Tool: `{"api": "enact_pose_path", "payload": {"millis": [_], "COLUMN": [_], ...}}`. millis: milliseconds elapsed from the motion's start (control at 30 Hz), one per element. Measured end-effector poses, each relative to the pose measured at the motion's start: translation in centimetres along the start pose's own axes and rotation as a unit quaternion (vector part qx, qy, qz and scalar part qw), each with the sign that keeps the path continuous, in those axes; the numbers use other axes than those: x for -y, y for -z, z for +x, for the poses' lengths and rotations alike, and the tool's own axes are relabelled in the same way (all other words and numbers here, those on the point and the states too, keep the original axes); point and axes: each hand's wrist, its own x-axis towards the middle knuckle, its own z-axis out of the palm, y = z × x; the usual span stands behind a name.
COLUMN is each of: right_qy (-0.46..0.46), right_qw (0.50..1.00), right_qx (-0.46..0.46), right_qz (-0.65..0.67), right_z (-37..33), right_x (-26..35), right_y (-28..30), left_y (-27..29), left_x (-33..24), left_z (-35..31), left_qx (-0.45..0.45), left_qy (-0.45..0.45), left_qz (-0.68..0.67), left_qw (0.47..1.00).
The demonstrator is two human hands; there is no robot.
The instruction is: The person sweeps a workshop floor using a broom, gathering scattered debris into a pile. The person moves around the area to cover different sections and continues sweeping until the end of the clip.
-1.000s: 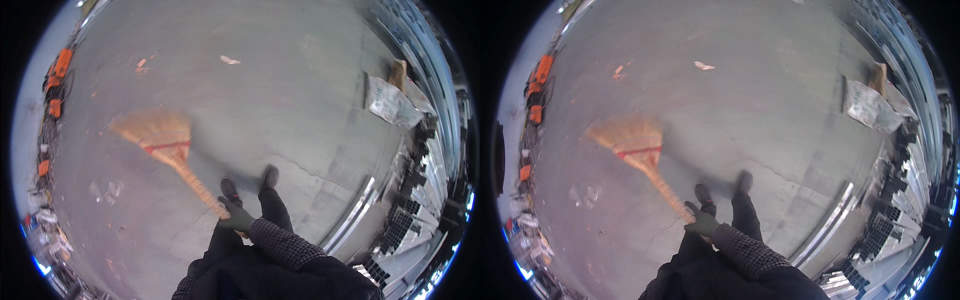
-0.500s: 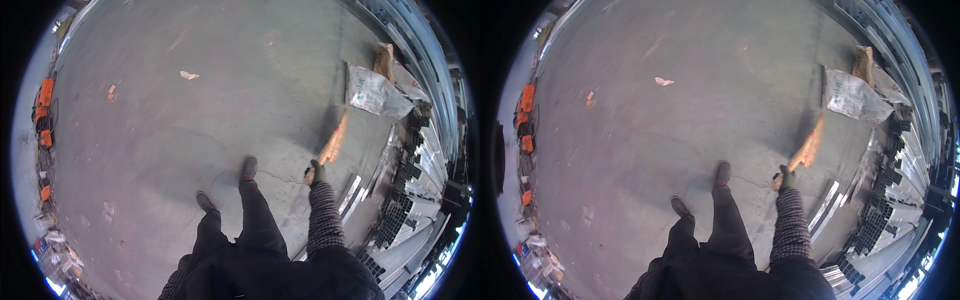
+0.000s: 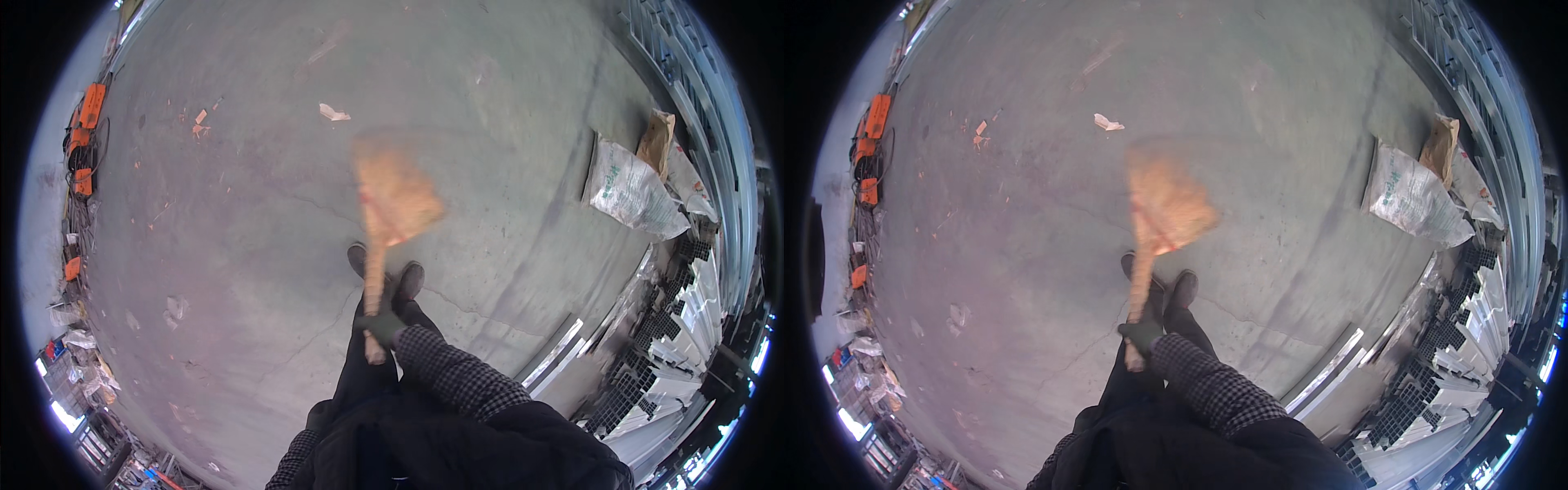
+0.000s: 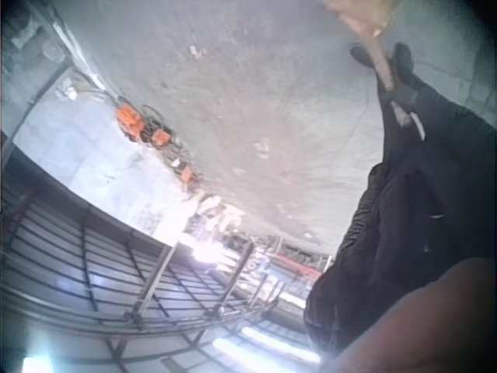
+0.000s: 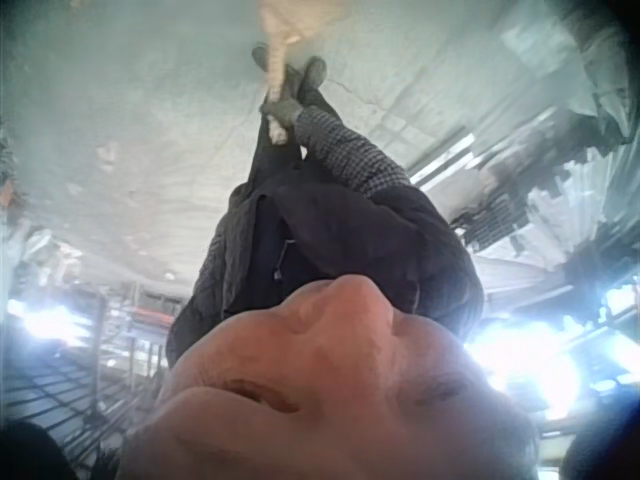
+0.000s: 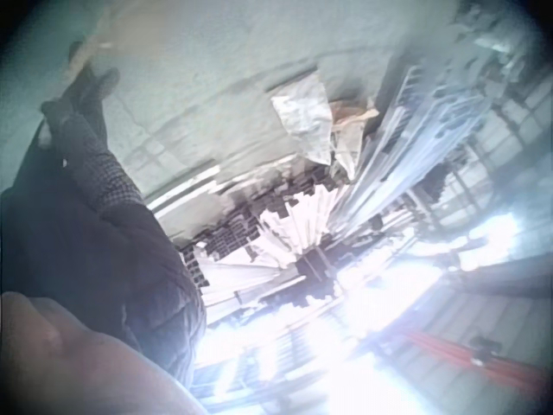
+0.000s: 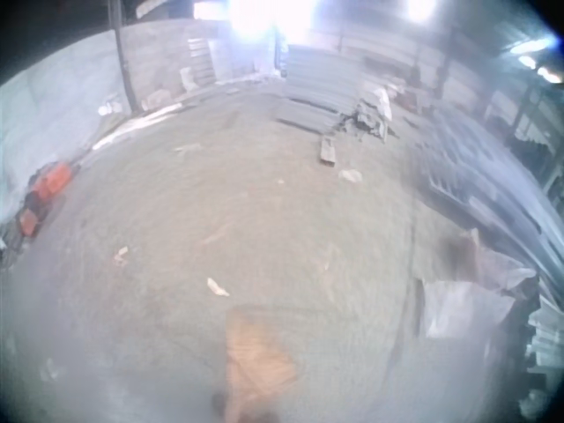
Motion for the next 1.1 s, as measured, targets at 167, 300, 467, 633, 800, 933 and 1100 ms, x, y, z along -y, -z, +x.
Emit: {"api": "enact_pose_path", "payload": {"millis": [167,300,467,633,800,933,1100], "right_qy": [0.05,0.064,0.305,0.213,0.206,0.203,0.098], "right_qw": [0.978,0.953,0.946,0.968,0.888,0.823,0.785], "right_qx": [0.196,0.287,0.087,-0.006,-0.204,-0.264,-0.275], "right_qz": [0.046,0.076,-0.066,0.133,0.358,0.461,0.545], "right_z": [-1.2,-2.7,-7.2,-9.0,-8.5,-5.8,0.6], "right_x": [13.0,20.5,20.2,17.2,16.5,17.0,16.5], "right_y": [-3.7,-2.8,3.0,14.3,27.4,41.0,54.3], "left_y": [0.1,1.6,1.5,1.0,-0.8,-3.1,-6.4], "left_x": [-3.7,-6.9,-11.8,-13.8,-16.3,-21.7,-28.1], "left_z": [1.2,0.2,0.4,1.9,4.3,3.3,1.7], "left_qx": [-0.015,-0.059,-0.043,-0.037,-0.038,-0.023,-0.039], "left_qy": [-0.036,-0.01,0.001,-0.026,-0.029,0.004,0.054], "left_qz": [-0.023,-0.019,-0.077,-0.062,-0.068,-0.088,-0.054], "left_qw": [0.999,0.998,0.996,0.997,0.997,0.996,0.996]}}
